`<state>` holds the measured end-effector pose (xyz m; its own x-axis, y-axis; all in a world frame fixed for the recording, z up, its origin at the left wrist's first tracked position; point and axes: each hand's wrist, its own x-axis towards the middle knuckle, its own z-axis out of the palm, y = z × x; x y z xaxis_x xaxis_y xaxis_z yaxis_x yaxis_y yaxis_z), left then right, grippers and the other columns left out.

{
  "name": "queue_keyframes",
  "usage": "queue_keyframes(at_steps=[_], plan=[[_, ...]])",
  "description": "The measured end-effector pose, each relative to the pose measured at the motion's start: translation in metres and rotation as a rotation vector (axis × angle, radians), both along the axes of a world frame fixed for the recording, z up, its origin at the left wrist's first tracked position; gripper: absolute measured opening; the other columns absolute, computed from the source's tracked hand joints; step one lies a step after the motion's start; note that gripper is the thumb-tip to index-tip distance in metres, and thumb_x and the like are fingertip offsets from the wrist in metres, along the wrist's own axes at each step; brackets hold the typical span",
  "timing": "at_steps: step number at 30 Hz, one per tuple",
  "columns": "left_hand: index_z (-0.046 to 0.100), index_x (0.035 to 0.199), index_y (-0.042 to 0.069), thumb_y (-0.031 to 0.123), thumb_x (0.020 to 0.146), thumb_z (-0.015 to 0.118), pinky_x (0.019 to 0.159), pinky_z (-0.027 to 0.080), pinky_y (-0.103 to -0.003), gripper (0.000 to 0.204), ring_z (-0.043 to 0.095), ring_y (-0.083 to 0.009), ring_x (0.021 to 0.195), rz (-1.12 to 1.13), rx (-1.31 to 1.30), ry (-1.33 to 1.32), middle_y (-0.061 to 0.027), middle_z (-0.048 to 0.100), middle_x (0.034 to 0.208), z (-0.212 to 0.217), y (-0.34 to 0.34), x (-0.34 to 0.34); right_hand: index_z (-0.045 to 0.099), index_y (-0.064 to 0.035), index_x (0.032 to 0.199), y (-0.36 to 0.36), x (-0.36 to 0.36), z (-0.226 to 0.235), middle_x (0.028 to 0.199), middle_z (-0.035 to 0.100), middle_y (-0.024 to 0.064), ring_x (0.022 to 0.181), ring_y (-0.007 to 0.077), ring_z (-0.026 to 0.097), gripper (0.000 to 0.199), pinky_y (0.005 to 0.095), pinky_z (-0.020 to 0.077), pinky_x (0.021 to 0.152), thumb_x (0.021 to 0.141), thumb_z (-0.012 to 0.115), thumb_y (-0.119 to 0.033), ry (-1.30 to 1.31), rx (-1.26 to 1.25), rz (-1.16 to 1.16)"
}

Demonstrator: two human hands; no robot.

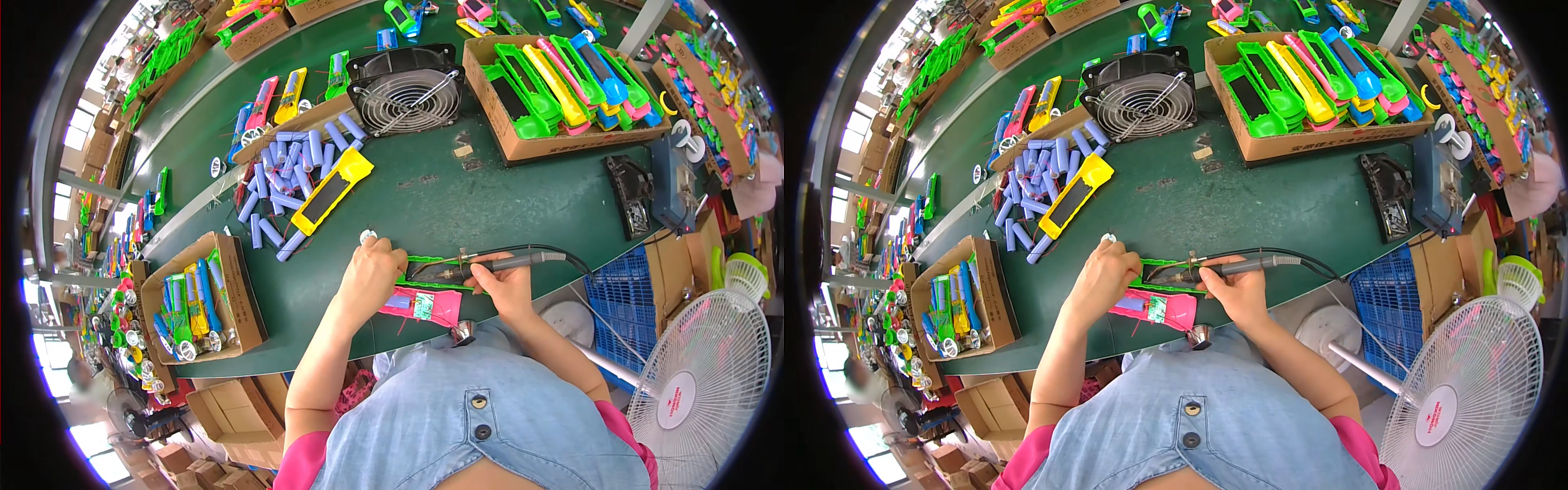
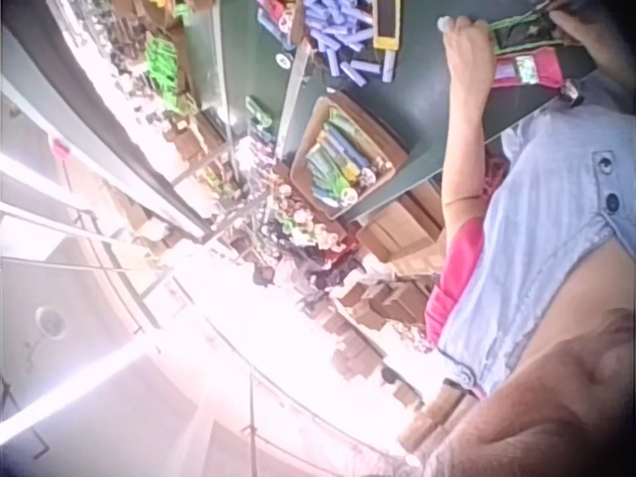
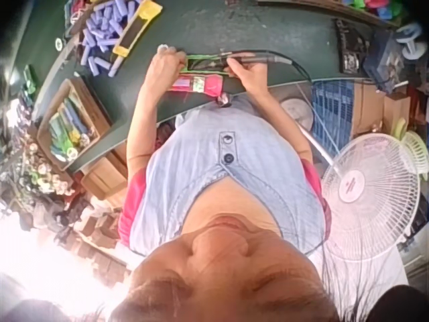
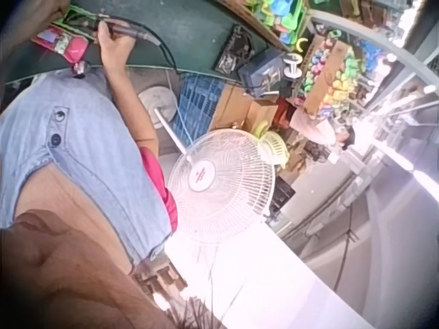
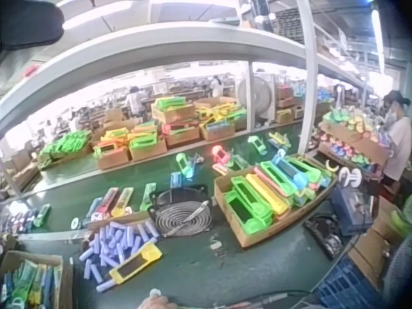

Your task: The person solders internal components into flashlight casings by hand, connecting circuit boards and wires with a soldering iron and positioning batteries with pliers.

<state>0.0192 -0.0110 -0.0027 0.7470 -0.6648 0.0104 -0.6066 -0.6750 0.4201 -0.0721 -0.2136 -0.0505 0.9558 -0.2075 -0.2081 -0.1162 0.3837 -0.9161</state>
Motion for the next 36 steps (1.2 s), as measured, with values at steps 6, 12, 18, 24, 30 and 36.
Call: queue_keyframes(at_steps=[6, 12, 18, 24, 30, 36], plan=[[0.061, 0.069, 0.005, 0.005, 0.071, 0.059, 0.069, 0.044, -0.039, 0.003, 0.051, -0.0299, 0.079, -0.004, 0.084, -0.016, -0.012, 0.052, 0.072, -0.002, -0.002, -0.001, 0.059, 0.0052, 0.093, 0.002, 0.002, 0.002, 0.078, 0.064, 0.0088, 0.063, 0.0115, 0.063, 0.016, 0.0198, 0.0474, 0.05, 0.082, 0.064, -0.005, 0.014, -0.024, 0.003], [0.063, 0.07, 0.007, 0.006, 0.07, 0.059, 0.068, 0.043, -0.039, 0.003, 0.052, -0.029, 0.08, -0.003, 0.147, -0.028, -0.0113, 0.054, 0.074, 0.0, -0.003, -0.003, 0.059, 0.0056, 0.092, 0.001, 0.001, 0.003, 0.078, 0.064, 0.0094, 0.064, 0.012, 0.063, 0.015, 0.0202, 0.0478, 0.05, 0.082, 0.063, -0.005, 0.005, -0.073, 0.025], [0.064, 0.07, 0.007, 0.007, 0.07, 0.059, 0.07, 0.042, -0.038, 0.005, 0.053, -0.0282, 0.081, 0.006, 0.189, -0.05, -0.011, 0.055, 0.075, 0.0, -0.005, -0.004, 0.057, 0.0048, 0.095, -0.003, -0.013, 0.006, 0.081, 0.063, 0.0108, 0.068, 0.016, 0.064, 0.015, 0.0232, 0.0519, 0.055, 0.083, 0.061, -0.003, -0.136, -0.042, -0.093], [0.064, 0.068, 0.007, 0.007, 0.068, 0.059, 0.068, 0.041, -0.038, 0.005, 0.054, -0.027, 0.079, -0.004, 0.217, -0.076, -0.0098, 0.056, 0.071, -0.002, -0.003, -0.004, 0.052, -0.0002, 0.108, -0.031, -0.038, 0.02, 0.104, 0.062, 0.0158, 0.085, 0.0226, 0.065, 0.033, 0.041, 0.0513, 0.078, 0.078, 0.066, -0.005, -0.329, -0.708, 0.012], [0.062, 0.062, 0.009, 0.006, 0.067, 0.059, 0.065, 0.038, -0.037, 0.006, 0.053, -0.0248, 0.074, 0.023, 0.2, -0.167, -0.0074, 0.054, 0.067, -0.001, -0.008, -0.005, 0.046, -0.0044, 0.114, -0.038, -0.031, 0.009, 0.108, 0.062, 0.0086, 0.112, 0.0289, 0.052, 0.051, 0.0544, 0.0171, 0.107, 0.072, 0.073, -0.016, -0.393, -1.078, 0.04], [0.062, 0.062, 0.009, 0.007, 0.064, 0.06, 0.063, 0.037, -0.036, 0.004, 0.052, -0.0238, 0.07, 0.052, 0.142, -0.17, -0.0064, 0.053, 0.066, -0.003, -0.005, -0.007, 0.046, -0.0034, 0.115, -0.038, -0.031, 0.007, 0.109, 0.062, 0.0079, 0.105, 0.0248, 0.056, 0.055, 0.053, 0.014, 0.108, 0.069, 0.074, -0.013, -0.332, -0.952, 0.111]])
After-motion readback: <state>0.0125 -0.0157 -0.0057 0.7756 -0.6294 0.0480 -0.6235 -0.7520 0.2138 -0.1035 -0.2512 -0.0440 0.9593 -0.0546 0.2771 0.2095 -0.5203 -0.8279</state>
